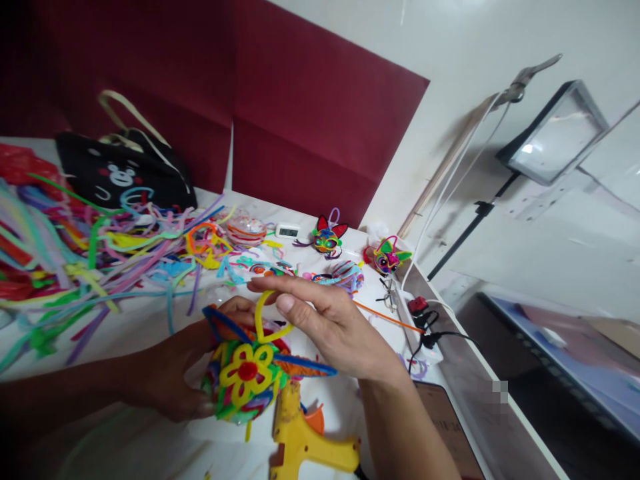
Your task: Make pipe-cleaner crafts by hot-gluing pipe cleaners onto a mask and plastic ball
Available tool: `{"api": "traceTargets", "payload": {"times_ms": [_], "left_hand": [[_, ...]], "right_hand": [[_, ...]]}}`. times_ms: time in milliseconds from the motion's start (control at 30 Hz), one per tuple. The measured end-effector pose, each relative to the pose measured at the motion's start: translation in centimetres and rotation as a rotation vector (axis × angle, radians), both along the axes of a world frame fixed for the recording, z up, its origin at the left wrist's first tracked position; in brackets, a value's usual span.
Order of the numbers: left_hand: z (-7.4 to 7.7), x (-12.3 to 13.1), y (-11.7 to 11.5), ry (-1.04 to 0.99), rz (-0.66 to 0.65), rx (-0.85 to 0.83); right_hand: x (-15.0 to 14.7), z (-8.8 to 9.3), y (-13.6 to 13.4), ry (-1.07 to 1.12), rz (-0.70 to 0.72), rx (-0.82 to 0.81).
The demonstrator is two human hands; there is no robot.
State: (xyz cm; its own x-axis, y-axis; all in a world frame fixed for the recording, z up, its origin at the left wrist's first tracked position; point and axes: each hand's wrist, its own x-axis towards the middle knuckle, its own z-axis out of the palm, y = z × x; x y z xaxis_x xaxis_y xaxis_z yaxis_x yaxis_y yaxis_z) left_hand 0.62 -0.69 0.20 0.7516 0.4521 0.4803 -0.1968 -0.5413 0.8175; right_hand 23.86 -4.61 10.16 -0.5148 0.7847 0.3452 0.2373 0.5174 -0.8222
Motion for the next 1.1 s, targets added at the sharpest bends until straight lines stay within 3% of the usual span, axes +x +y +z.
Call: {"api": "traceTargets", "payload": {"times_ms": [300, 467, 600, 1100], "left_hand": [[-0.69, -0.08, -0.14, -0.001, -0.032, -0.110], [-0.35, 0.26, -0.27, -0.064, -0.139, -0.214], [-0.21, 0.16, -0.31, -0.060, -0.141, -0.271], [0.09, 0.44, -0.51, -0.109, -0.168, -0.300]], "right_hand": [[0.09, -0.01, -0.10, -0.011, -0.022, 0.020], [0.12, 0.12, -0.26, -0.022, -0.028, 0.028], [0.06, 0.09, -0.27, -0.029, -0.033, 0.033], [-0.07, -0.07, -0.32, -0.027, -0.039, 0.044]]}}
